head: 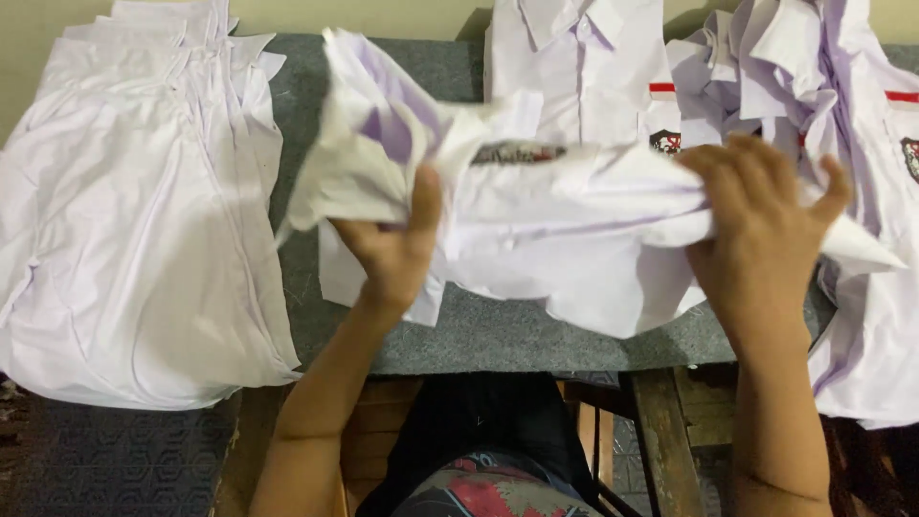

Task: Trimming loose threads from white shirts using scissors and then folding them neatly on a work table.

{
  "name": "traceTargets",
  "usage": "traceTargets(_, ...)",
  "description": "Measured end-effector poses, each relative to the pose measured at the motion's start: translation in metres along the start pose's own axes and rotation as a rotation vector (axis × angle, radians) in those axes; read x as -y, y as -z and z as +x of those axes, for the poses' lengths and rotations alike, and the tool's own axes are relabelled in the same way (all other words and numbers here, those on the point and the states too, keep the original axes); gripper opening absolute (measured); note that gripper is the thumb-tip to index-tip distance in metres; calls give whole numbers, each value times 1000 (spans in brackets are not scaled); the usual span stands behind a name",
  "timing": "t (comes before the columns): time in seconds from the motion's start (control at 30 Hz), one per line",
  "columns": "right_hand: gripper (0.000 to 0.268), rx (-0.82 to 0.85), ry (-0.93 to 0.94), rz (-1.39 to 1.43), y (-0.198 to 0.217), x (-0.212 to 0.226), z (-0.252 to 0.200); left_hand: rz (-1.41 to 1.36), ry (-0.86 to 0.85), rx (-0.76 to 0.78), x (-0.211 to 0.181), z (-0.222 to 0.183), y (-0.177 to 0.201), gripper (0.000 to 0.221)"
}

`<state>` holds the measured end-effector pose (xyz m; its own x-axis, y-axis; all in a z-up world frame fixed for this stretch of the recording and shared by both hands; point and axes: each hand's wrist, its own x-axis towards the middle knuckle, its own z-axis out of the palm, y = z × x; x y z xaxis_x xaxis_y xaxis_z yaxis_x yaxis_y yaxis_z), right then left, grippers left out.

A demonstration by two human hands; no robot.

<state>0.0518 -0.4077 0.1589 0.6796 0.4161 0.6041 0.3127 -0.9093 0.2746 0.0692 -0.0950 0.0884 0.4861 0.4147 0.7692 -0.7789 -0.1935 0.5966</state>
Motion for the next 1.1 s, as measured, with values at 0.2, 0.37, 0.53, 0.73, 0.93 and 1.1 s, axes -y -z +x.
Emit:
traceTargets(0.2,80,646,15,61,-80,0,-33,-13,756,171,3,-48,12,29)
traceTargets(0.37,79,1024,-152,266,-98,-10,-47,153,716,623,0,-62,47,79)
traceTargets(0.53,89,949,-214,358,-54,-35,-37,841,336,1214,15,-55,122,53)
traceTargets(0.73,83,726,-274,508,-65,-74,-69,1003,203,828,39,-35,151,43)
traceTargets(0.93,40,663,-121,502,-103,-66,-94,1010,719,913,44,-18,114,52)
traceTargets(1.1,39,215,-111,553,-111,-93,-71,685,1163,692,83,4,140,45)
